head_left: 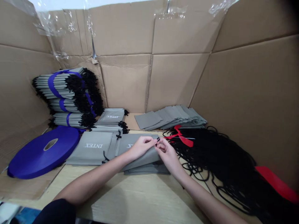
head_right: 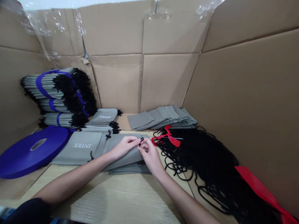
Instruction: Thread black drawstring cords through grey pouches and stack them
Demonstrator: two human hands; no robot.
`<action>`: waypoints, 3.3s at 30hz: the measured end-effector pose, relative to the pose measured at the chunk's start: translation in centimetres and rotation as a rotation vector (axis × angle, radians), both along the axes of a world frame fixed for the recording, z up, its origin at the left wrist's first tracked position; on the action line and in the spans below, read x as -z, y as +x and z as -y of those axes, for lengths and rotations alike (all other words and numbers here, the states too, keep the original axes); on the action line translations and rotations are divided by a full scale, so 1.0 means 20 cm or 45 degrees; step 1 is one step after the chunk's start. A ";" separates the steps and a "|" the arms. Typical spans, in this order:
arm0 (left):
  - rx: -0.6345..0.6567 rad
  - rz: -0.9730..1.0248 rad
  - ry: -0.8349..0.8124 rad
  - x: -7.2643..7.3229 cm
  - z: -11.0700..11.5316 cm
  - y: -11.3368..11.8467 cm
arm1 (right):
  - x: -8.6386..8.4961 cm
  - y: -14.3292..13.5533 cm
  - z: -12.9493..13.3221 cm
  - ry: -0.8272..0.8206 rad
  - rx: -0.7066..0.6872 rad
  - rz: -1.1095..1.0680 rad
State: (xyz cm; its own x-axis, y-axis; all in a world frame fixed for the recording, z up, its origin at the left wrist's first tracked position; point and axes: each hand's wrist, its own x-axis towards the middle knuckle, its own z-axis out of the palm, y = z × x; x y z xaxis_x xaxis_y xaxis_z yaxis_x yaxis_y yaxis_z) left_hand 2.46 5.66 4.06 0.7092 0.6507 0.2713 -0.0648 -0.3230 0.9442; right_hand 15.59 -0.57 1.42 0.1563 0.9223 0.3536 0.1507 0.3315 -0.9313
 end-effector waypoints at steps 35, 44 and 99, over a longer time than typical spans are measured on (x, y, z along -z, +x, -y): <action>0.273 -0.019 -1.243 -0.03 0.01 -0.03 | -0.07 0.16 0.07 0.905 0.265 1.351; 0.266 -0.044 -0.979 0.03 -0.03 -0.04 | -0.05 0.16 0.04 0.779 -0.227 1.255; -0.295 -0.058 0.219 0.05 -0.04 -0.01 | 0.04 -0.01 -0.01 -0.214 -0.196 -0.258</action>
State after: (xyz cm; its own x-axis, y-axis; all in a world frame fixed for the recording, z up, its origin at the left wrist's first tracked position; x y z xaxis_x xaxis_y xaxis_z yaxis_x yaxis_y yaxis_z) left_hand 2.16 6.56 3.04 0.5607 0.7441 0.3632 0.0706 -0.4800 0.8744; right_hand 15.42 -0.33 0.55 0.0617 0.9835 0.1699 -0.0837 0.1747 -0.9811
